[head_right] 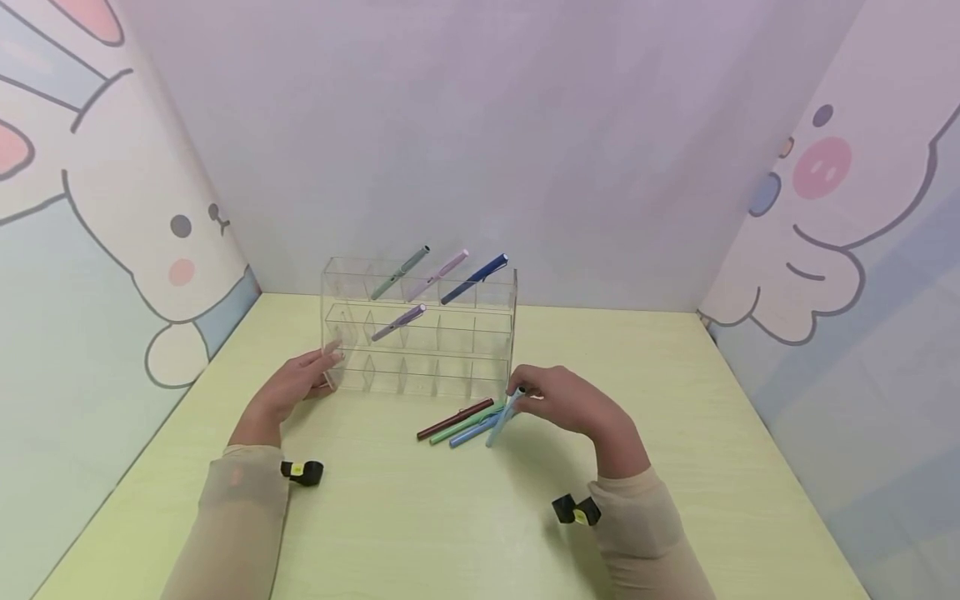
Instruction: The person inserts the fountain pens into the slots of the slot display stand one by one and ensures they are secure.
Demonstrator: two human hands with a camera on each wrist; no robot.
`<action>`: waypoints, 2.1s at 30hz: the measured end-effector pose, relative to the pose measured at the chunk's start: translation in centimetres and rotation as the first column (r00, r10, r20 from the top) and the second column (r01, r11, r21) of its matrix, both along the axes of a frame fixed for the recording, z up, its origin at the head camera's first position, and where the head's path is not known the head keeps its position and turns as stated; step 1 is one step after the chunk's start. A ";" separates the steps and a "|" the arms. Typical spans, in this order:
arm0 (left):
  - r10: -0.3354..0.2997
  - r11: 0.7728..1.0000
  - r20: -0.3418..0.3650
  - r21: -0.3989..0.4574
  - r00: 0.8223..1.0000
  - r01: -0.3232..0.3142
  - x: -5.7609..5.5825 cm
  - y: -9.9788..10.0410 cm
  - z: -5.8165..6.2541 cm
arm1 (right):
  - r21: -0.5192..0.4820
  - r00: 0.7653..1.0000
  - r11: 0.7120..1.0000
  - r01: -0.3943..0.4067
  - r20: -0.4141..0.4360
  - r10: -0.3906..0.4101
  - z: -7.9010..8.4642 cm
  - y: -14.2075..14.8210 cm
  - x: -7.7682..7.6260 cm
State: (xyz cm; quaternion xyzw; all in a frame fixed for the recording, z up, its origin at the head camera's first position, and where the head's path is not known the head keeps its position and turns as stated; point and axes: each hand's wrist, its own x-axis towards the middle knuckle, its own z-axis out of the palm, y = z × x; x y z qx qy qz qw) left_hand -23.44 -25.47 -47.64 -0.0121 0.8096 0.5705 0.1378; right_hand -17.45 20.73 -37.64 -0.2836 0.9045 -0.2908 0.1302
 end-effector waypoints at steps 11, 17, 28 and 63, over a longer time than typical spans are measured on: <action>0.009 1.000 0.013 0.011 1.000 -0.009 -0.1 0.0 -0.1 | 0.010 0.996 0.998 0.054 -0.072 -0.053 -0.3 -0.8 -0.1; 0.002 1.000 0.002 0.002 1.000 -0.002 0.0 0.0 0.2 | -0.004 0.992 0.997 0.072 -0.102 -0.073 -1.0 -1.2 -0.5; 0.008 1.000 0.009 0.008 1.000 -0.008 -0.1 0.0 0.2 | -0.136 0.980 0.982 0.129 -0.136 -0.148 -1.7 -1.0 -1.4; 0.011 1.000 0.004 0.011 1.000 -0.011 0.0 -0.1 -0.1 | -0.915 0.920 0.391 0.096 -0.068 -0.387 2.1 -9.2 -6.9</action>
